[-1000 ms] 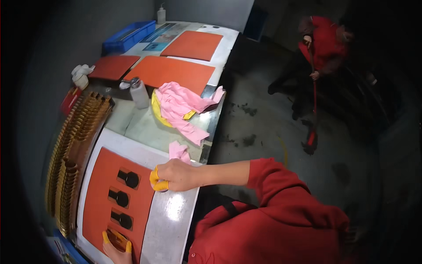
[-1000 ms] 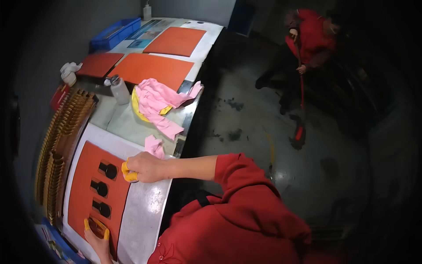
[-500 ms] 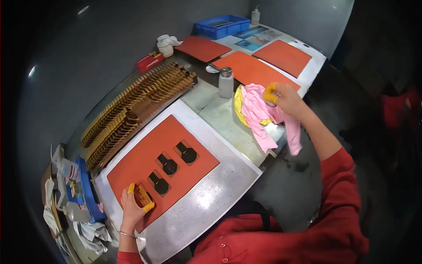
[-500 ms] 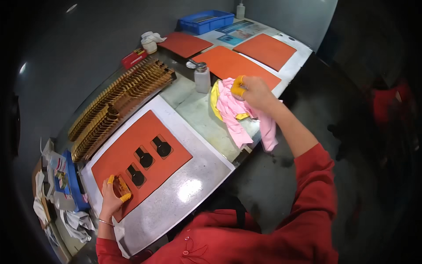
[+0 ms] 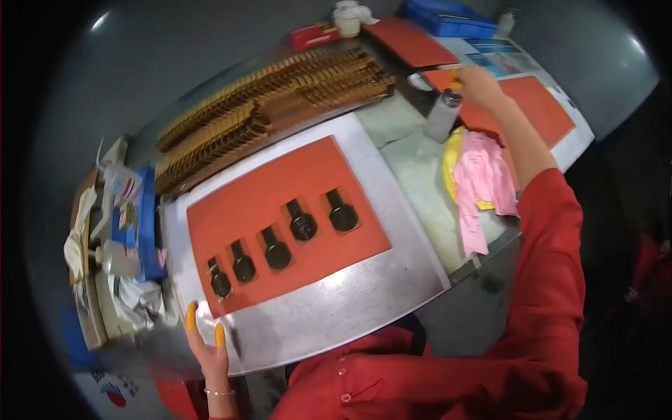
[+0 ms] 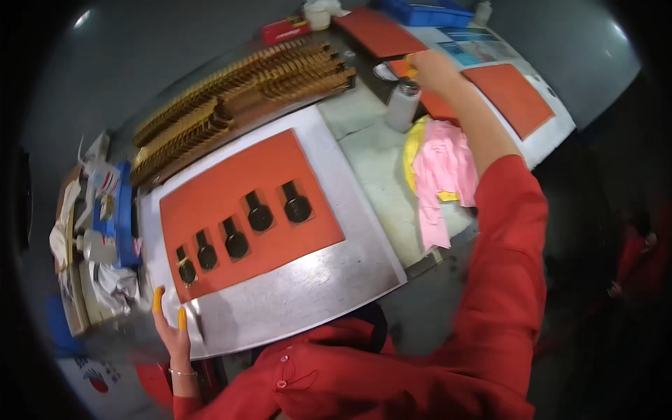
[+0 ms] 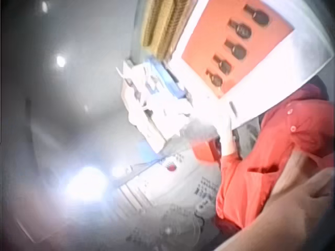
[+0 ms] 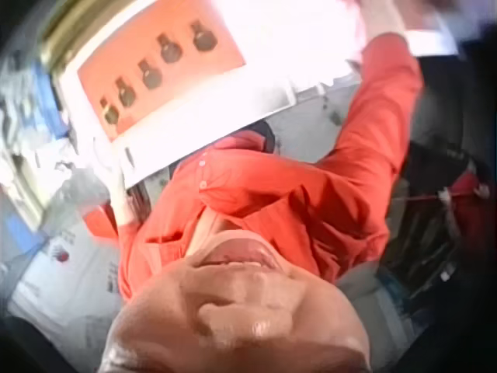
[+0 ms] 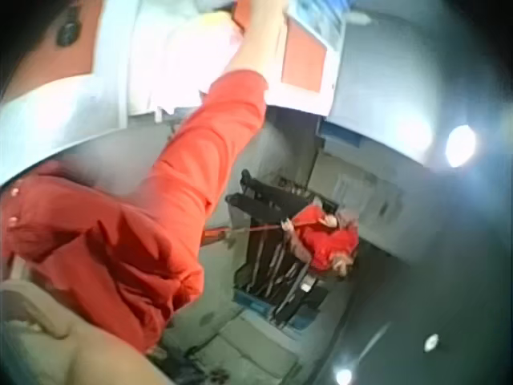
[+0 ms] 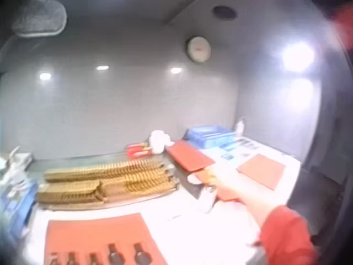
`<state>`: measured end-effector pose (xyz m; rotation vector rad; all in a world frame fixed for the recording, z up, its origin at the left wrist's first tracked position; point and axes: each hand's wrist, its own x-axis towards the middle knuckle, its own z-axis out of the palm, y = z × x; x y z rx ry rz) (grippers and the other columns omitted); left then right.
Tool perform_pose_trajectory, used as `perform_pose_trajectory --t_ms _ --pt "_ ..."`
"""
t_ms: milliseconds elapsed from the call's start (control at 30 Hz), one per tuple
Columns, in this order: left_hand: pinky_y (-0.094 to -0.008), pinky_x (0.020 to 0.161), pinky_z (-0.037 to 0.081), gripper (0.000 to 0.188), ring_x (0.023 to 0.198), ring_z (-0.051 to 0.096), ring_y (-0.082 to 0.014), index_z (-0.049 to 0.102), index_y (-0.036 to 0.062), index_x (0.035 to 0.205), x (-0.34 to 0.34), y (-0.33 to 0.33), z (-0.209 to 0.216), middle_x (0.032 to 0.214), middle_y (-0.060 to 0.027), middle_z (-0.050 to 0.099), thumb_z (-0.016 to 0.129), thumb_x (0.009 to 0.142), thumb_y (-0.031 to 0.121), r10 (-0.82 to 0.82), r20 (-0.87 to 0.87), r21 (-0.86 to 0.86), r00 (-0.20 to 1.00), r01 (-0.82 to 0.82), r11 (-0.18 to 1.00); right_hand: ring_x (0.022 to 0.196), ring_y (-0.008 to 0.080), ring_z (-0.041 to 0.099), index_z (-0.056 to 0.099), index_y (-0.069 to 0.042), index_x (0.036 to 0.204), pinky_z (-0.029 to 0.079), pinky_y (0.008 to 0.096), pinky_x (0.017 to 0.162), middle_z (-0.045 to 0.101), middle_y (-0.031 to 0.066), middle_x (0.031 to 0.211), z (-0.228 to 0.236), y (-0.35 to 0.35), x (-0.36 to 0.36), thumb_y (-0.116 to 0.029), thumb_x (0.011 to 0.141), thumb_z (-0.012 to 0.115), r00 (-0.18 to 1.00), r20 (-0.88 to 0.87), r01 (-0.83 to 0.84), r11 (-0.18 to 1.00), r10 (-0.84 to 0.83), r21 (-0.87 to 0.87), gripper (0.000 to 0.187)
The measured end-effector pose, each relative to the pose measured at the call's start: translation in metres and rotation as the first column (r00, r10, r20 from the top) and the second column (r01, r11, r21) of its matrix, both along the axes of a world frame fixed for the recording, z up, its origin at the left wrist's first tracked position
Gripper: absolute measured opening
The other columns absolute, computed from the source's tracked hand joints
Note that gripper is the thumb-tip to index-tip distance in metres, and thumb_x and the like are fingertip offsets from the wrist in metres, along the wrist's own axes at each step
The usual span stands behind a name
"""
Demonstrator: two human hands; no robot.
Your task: The person uses a yellow cloth to wipe and clean a red sheet containing five gold foil bottle designs. They systematically rub each design individually to remove excess foil or residue, working from left to right and then repeating the process on the same sheet.
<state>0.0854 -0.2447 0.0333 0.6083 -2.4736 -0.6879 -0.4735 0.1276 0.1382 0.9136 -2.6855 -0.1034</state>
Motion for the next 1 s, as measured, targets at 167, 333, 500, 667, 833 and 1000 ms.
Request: perform_pose_trajectory --t_ms 167,333,500,667,833,1000 --pt "-0.0415 0.104 0.030 0.056 0.118 0.045 -0.0340 0.045 -0.0009 0.127 -0.001 0.008 -0.014 0.126 -0.0166 0.050 0.066 0.075 0.006 0.046 -0.004 -0.046 0.999 -0.046 0.998 0.086 0.0353 0.061 0.064 -0.006 0.101 0.047 0.0428 0.073 0.065 0.0162 0.093 -0.023 0.016 -0.018 -0.020 0.081 0.061 0.986 0.158 -0.021 0.984 0.049 -0.175 0.025" --pt "-0.0481 0.104 0.028 0.058 0.116 0.046 -0.0343 0.046 0.0022 0.126 0.001 0.015 -0.015 0.125 -0.0159 0.050 0.068 0.073 0.008 -0.011 0.023 -0.109 1.000 0.014 0.994 0.087 0.0386 0.058 0.057 -0.003 0.098 0.045 0.0470 0.073 0.059 0.0171 0.094 -0.045 0.061 -0.067 -0.010 0.084 0.054 0.979 -0.193 -0.052 0.993 0.072 0.104 0.016" --pt "-0.0471 0.104 0.028 0.056 0.118 0.046 -0.0335 0.046 0.0022 0.126 0.015 0.012 -0.020 0.126 -0.0154 0.051 0.067 0.074 0.007 0.012 0.017 -0.122 1.000 -0.010 0.992 0.081 0.0286 0.061 0.059 -0.004 0.102 0.048 0.0384 0.070 0.063 0.0123 0.091 -0.019 -0.001 0.036 -0.009 0.086 0.055 0.965 -0.201 -0.199 0.967 0.166 -0.159 0.017" --pt "-0.0457 0.104 0.029 0.053 0.118 0.046 -0.0338 0.046 0.0011 0.126 0.031 0.001 -0.031 0.126 -0.0152 0.051 0.065 0.076 0.006 0.076 -0.014 -0.042 0.997 -0.077 0.996 0.071 0.0070 0.053 0.060 0.001 0.101 0.044 0.0227 0.063 0.060 0.0024 0.083 -0.045 -0.087 0.196 -0.003 0.087 0.057 0.717 0.458 -0.129 0.746 0.525 -0.654 0.015" --pt "-0.0475 0.104 0.027 0.051 0.118 0.046 -0.0332 0.047 0.0009 0.125 0.048 -0.012 -0.038 0.126 -0.0161 0.051 0.064 0.077 0.009 0.098 -0.048 0.021 0.994 -0.097 0.995 0.069 0.0234 0.061 0.062 0.002 0.091 0.046 0.0311 0.063 0.064 0.0137 0.080 -0.094 -0.204 0.306 -0.013 0.083 0.064 0.477 0.623 -0.148 0.756 0.619 -0.638 0.018" --pt "-0.0490 0.105 0.023 0.051 0.121 0.045 -0.0313 0.046 0.0017 0.126 0.052 -0.016 -0.042 0.127 -0.0152 0.050 0.063 0.079 0.011 0.086 -0.056 0.063 0.995 -0.082 0.995 0.072 0.0308 0.061 0.065 -0.001 0.090 0.047 0.0362 0.066 0.064 0.0177 0.083 -0.106 -0.260 0.322 -0.020 0.079 0.068 0.595 0.579 -0.243 0.811 0.558 -0.532 0.023"
